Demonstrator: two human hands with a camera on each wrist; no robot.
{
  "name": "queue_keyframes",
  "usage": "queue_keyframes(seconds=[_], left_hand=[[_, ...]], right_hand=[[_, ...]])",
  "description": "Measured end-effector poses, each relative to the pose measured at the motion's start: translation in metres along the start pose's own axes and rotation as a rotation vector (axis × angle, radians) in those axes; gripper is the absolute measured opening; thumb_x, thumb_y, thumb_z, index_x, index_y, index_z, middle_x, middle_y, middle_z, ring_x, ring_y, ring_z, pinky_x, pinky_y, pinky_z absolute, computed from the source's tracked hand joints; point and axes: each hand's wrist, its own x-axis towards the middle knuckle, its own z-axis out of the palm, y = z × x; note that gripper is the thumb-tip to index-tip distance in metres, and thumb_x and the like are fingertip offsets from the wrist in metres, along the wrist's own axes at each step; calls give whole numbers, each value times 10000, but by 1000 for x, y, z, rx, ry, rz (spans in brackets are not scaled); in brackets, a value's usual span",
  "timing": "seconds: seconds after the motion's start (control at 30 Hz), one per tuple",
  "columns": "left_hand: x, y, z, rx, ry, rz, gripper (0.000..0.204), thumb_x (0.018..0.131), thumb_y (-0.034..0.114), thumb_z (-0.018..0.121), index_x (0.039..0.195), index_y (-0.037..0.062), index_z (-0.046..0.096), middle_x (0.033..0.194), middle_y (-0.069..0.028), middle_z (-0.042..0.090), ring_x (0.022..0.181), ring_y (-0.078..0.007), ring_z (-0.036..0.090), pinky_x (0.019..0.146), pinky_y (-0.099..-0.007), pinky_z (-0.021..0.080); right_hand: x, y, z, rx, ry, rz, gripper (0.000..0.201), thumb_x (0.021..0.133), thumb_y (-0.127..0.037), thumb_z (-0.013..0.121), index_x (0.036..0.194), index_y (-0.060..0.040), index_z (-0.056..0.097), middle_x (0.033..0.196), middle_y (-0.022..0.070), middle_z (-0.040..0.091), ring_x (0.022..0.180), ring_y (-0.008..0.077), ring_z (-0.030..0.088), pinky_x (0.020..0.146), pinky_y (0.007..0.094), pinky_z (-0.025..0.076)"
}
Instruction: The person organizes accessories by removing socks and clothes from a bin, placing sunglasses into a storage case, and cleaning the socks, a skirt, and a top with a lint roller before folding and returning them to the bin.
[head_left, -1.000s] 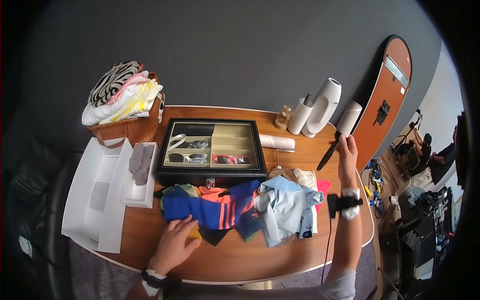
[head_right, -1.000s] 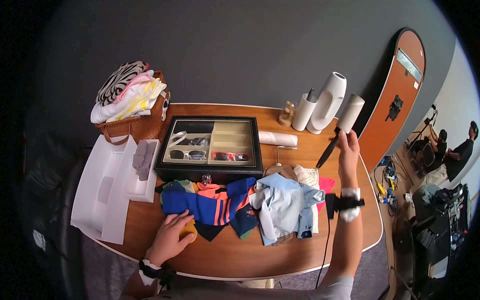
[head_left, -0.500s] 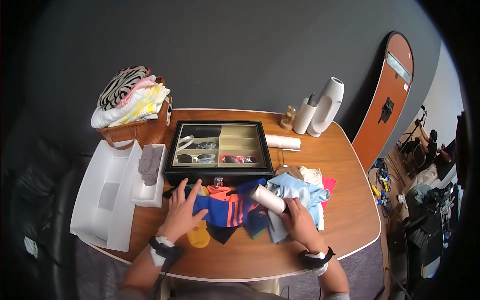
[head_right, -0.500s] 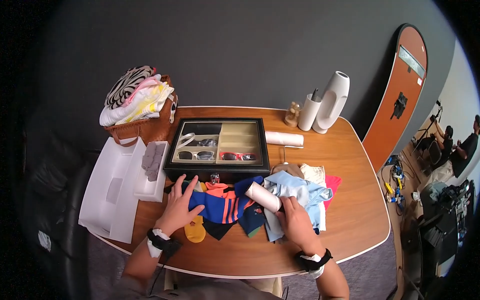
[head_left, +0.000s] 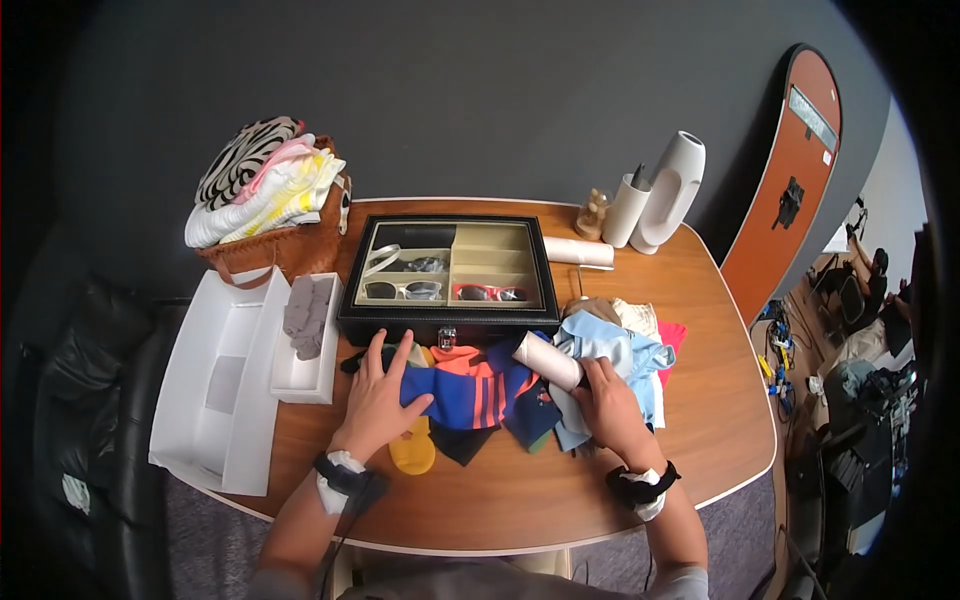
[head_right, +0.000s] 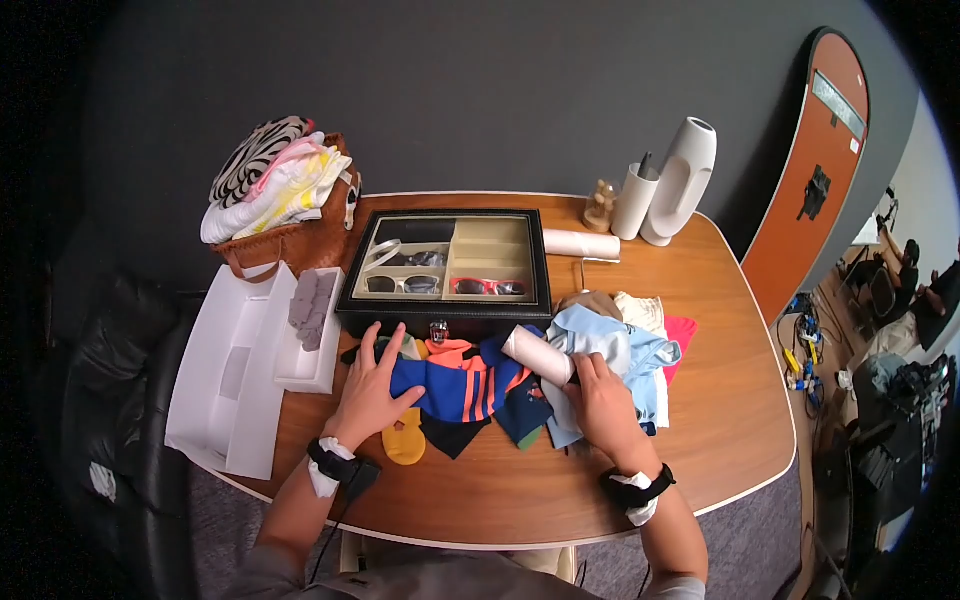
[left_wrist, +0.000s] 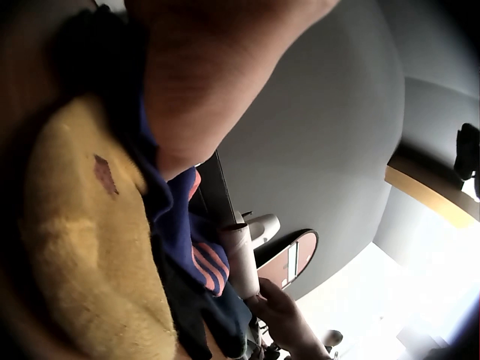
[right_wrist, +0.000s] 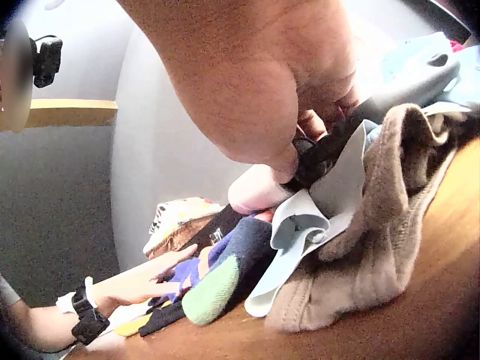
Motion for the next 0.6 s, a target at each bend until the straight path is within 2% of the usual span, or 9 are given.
queue_keyframes(seconds=[0.13, 0.23, 0.33, 0.43, 0.47, 0.57, 0.6], left_hand=[[0, -4, 6, 29, 23, 21, 923, 831, 311, 830, 1604, 157, 351, 1564, -267, 314, 1370, -497, 428, 1123, -524, 404], [-6, -6, 5, 29, 41, 54, 708, 840, 270, 821, 1475, 132, 541, 1485, -211, 432, 1300, -446, 485, 1096, -503, 419], [-16, -7, 0, 10, 228, 80, 408, 852, 175, 798, 1244, 100, 716, 1353, -158, 547, 1232, -396, 519, 1048, -481, 436], [-29, -10, -4, -55, 332, 28, 235, 848, 93, 778, 1082, 75, 774, 1251, -136, 607, 1194, -360, 541, 1010, -469, 446], [-33, -10, -10, -69, 354, 39, 159, 871, 50, 745, 1027, 55, 774, 1109, -140, 650, 1054, -349, 600, 931, -435, 486], [-44, 1, -29, -354, 272, -103, 117, 909, 32, 703, 1016, 34, 751, 971, -142, 661, 885, -326, 638, 826, -389, 516], [-48, 4, -32, -398, 283, -123, 100, 927, 36, 686, 1016, 23, 730, 951, -132, 665, 866, -294, 645, 797, -373, 515]], right_hand=[[1, -1, 0, 17, -5, 24, 432, 885, -49, 709, 1282, -3, 545, 1117, 217, 589, 968, 458, 628, 819, 482, 530], [-4, -7, -3, 6, 5, 22, 433, 898, -63, 701, 1296, -7, 542, 1105, 210, 584, 935, 444, 626, 804, 486, 522], [-16, -21, -7, -18, 41, 13, 436, 901, -54, 692, 1307, -9, 539, 1105, 211, 581, 913, 438, 618, 792, 487, 512], [-30, -32, -11, 21, 58, 44, 436, 906, -35, 680, 1314, -6, 531, 1123, 225, 578, 933, 454, 609, 797, 492, 508], [-33, -34, -14, 43, 61, 61, 435, 909, -30, 675, 1317, -5, 527, 1131, 230, 577, 945, 462, 607, 801, 495, 508], [-42, -44, -22, 175, 110, 181, 421, 931, -16, 651, 1328, 0, 514, 1154, 247, 571, 975, 488, 600, 820, 505, 504], [-44, -47, -26, 221, 100, 234, 395, 956, -21, 634, 1332, -3, 512, 1165, 255, 566, 1002, 497, 595, 834, 505, 503]])
